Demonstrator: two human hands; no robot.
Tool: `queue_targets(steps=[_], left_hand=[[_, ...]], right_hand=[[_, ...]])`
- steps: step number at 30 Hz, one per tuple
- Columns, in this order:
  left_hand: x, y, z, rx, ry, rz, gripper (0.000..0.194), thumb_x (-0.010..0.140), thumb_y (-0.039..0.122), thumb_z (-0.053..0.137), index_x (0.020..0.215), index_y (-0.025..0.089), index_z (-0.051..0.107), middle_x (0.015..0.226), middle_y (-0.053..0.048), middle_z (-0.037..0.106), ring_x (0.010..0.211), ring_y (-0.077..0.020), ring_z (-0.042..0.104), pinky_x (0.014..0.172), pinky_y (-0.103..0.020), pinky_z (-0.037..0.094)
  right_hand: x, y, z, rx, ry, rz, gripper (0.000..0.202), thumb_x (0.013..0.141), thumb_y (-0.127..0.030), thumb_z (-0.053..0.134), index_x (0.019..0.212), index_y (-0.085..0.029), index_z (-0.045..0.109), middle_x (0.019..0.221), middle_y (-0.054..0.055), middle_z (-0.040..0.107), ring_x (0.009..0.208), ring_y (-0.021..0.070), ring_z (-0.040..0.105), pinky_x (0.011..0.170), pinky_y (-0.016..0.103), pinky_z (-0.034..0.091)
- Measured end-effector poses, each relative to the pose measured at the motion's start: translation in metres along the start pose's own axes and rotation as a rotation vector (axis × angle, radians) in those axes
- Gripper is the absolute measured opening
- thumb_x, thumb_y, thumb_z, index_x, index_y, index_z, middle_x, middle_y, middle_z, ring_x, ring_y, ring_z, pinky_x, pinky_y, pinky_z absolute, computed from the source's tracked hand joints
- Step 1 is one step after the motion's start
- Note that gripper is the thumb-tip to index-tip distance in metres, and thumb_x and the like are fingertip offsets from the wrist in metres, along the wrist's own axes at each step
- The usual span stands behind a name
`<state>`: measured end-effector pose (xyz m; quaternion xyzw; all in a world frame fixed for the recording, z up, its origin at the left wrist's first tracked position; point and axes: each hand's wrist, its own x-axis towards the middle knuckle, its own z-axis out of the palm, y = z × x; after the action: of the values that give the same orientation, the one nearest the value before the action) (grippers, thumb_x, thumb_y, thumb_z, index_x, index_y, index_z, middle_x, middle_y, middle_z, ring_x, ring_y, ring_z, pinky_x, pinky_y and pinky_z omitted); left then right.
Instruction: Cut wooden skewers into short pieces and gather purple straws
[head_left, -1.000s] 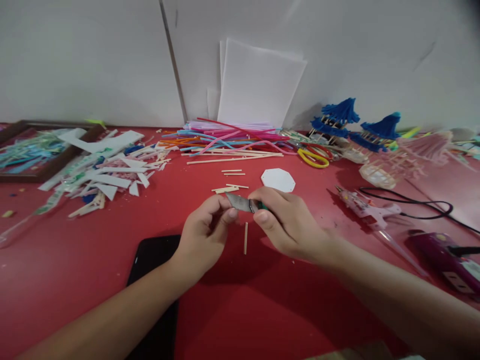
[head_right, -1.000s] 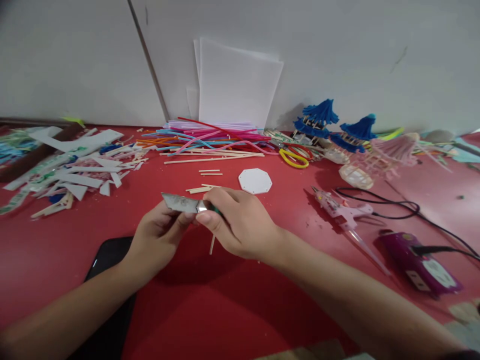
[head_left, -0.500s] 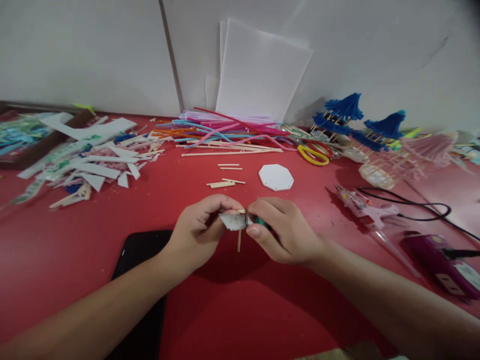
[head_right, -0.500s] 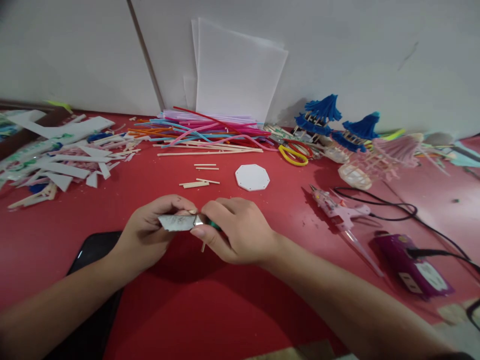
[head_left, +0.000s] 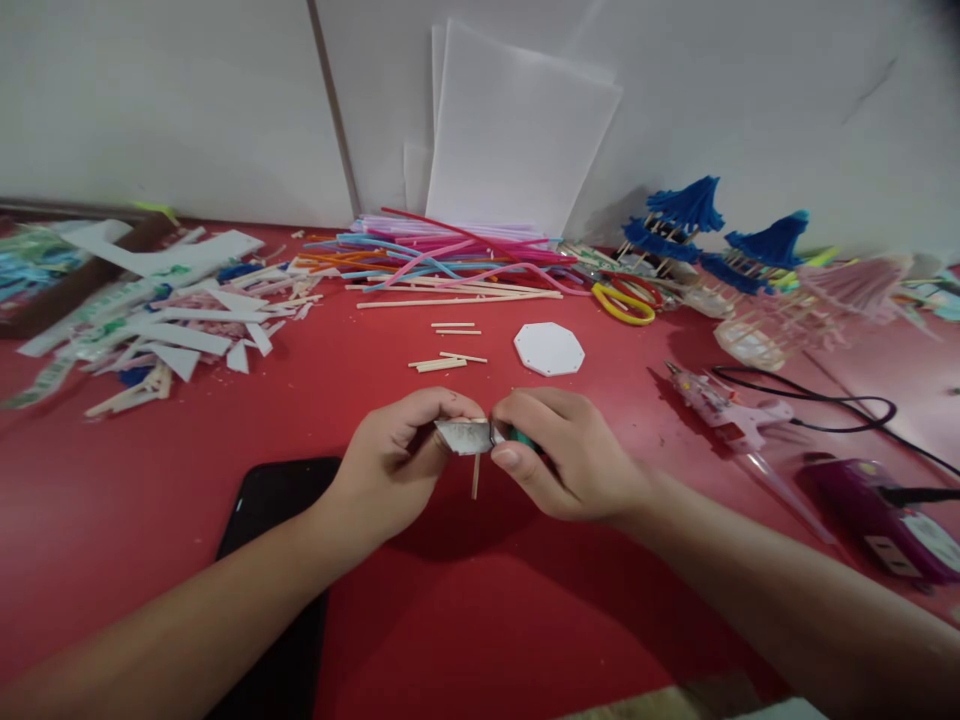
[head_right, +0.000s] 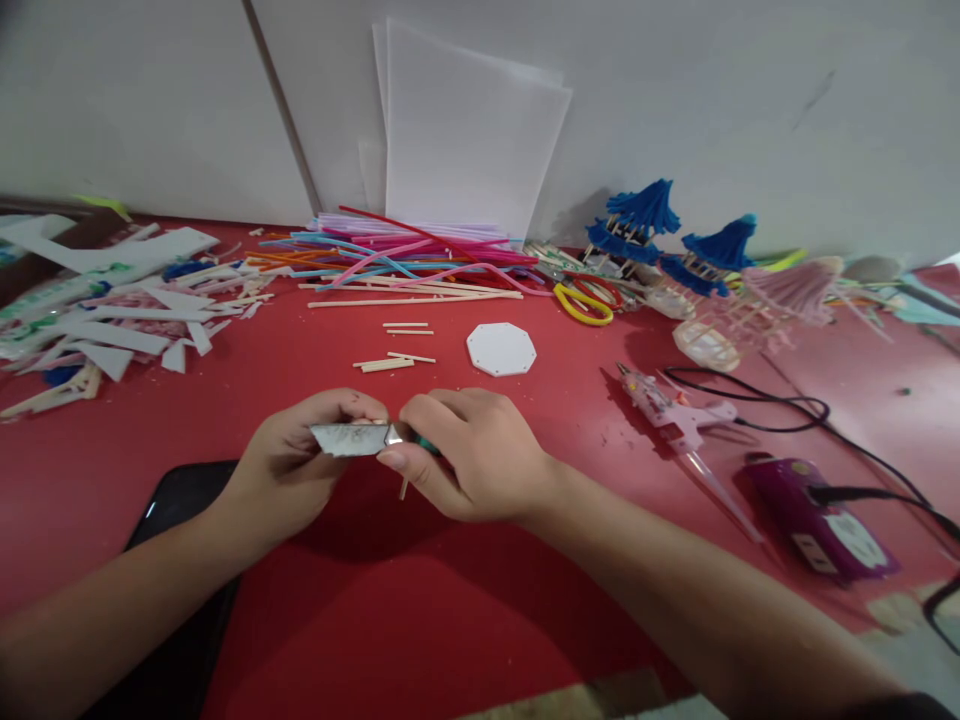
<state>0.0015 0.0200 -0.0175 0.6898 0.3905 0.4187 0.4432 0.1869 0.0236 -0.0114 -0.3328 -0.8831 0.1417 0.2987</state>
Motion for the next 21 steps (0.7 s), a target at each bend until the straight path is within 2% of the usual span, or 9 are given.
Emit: queue_targets(steps=[21], left_hand=[[0.0007,0.0031,0.0007,0.023,-0.019,-0.047,0.011,0.077,0.012,0.052,0.078,0.021,0.058,0.073,0.001,0.064,0.064,-0.0116,0.056,0.06,-0.021,0.044]], right_hand=[[-0.0003,0.0003,-0.0017,0.035,-0.006,-0.026,0.025,0.09,-0.036,0.036,0.077,-0.018,0.046,0.065,0.0,0.049,0.056,0.011,0.039,0.053,0.025,0.031]])
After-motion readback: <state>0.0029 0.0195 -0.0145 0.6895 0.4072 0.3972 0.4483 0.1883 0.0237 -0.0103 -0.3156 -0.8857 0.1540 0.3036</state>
